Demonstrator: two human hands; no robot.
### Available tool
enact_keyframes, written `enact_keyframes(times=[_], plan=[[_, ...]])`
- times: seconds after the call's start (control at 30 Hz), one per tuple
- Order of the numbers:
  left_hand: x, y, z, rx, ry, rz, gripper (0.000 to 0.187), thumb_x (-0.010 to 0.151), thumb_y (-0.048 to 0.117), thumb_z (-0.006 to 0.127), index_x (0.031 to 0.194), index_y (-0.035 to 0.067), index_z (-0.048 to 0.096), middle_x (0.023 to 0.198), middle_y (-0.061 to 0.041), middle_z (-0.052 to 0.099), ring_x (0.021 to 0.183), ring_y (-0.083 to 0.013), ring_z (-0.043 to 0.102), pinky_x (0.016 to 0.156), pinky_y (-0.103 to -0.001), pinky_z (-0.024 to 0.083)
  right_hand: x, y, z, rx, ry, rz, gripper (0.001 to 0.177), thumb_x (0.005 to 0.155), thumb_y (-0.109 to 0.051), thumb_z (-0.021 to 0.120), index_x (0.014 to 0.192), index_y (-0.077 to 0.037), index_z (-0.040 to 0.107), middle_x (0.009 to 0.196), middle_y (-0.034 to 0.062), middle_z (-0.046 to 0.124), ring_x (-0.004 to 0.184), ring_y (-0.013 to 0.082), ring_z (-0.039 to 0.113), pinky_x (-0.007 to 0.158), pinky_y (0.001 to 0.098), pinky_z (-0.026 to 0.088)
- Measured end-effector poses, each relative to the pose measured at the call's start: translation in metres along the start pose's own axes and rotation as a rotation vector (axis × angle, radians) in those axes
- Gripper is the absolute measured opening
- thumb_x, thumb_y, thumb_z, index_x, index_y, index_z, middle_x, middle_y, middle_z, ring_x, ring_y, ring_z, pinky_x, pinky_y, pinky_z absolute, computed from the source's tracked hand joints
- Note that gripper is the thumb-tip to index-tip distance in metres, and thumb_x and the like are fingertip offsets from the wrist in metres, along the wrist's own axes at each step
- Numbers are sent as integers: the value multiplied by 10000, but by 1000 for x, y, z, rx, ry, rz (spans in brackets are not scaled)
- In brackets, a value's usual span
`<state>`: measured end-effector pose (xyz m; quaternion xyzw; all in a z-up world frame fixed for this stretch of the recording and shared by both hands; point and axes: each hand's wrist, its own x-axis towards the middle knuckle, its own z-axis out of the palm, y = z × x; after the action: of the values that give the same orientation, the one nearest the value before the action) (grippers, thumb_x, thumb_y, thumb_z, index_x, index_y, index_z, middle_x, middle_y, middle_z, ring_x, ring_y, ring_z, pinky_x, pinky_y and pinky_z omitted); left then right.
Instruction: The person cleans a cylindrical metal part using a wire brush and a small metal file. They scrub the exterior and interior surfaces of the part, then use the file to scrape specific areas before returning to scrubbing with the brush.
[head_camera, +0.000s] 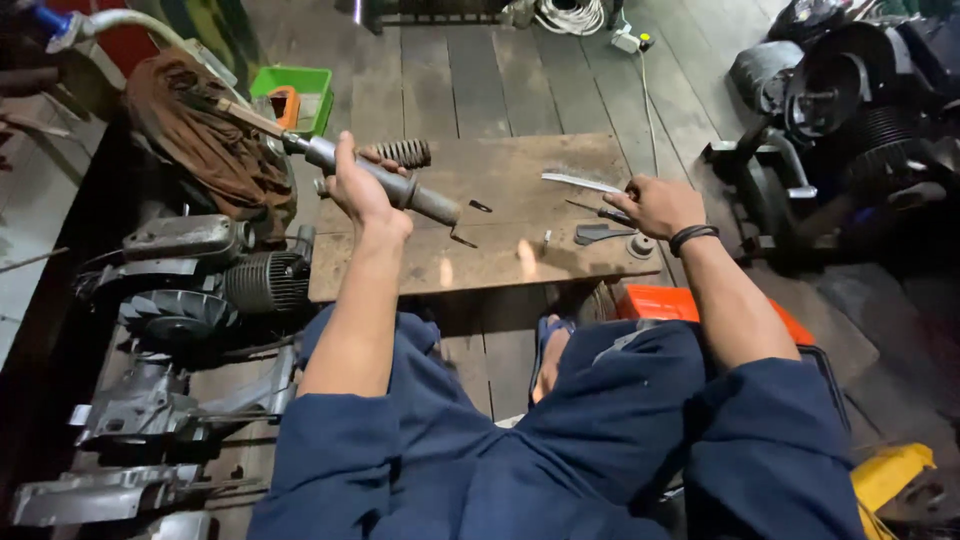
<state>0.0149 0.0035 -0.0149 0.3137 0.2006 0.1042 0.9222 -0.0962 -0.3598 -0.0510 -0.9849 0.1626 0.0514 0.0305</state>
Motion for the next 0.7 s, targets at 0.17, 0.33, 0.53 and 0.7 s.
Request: enact_keyframes(times=[0.17, 0.33, 0.53, 0.7], plan=[[36, -29, 7, 42, 22, -16, 357, 864, 350, 715, 849, 76, 486, 639, -58, 516, 496, -204, 602, 450, -359, 540, 39, -8, 25, -28, -52, -35, 646, 997, -712, 401, 1166, -161, 694, 1121, 199, 752, 1123, 420, 688, 942, 532, 531], [91, -72, 2, 104, 75, -36, 398, 887, 374, 734, 953, 106, 447, 658, -45, 545, 491, -191, 599, 440, -349, 532, 65, -32, 34, -123, -140, -80, 561, 952, -649, 441, 1122, -204, 737, 1123, 137, 774, 1129, 373, 705, 948, 506, 551], [124, -94, 18, 316, 108, 6, 390, 879, 262, 735, 624, 73, 509, 469, -132, 529, 411, -249, 585, 464, -346, 469, 107, -28, 52, -7, -225, -134, 695, 958, -698, 390, 1143, -123, 734, 1163, 207, 751, 1153, 412, 685, 979, 526, 533], [153, -113, 21, 275, 181, -54, 374, 876, 227, 740, 649, 30, 518, 486, -140, 521, 425, -213, 579, 424, -352, 526, 163, -26, 93, 435, -173, 17, 673, 948, -712, 484, 956, -75, 701, 956, 258, 737, 1068, 483, 669, 913, 557, 517]])
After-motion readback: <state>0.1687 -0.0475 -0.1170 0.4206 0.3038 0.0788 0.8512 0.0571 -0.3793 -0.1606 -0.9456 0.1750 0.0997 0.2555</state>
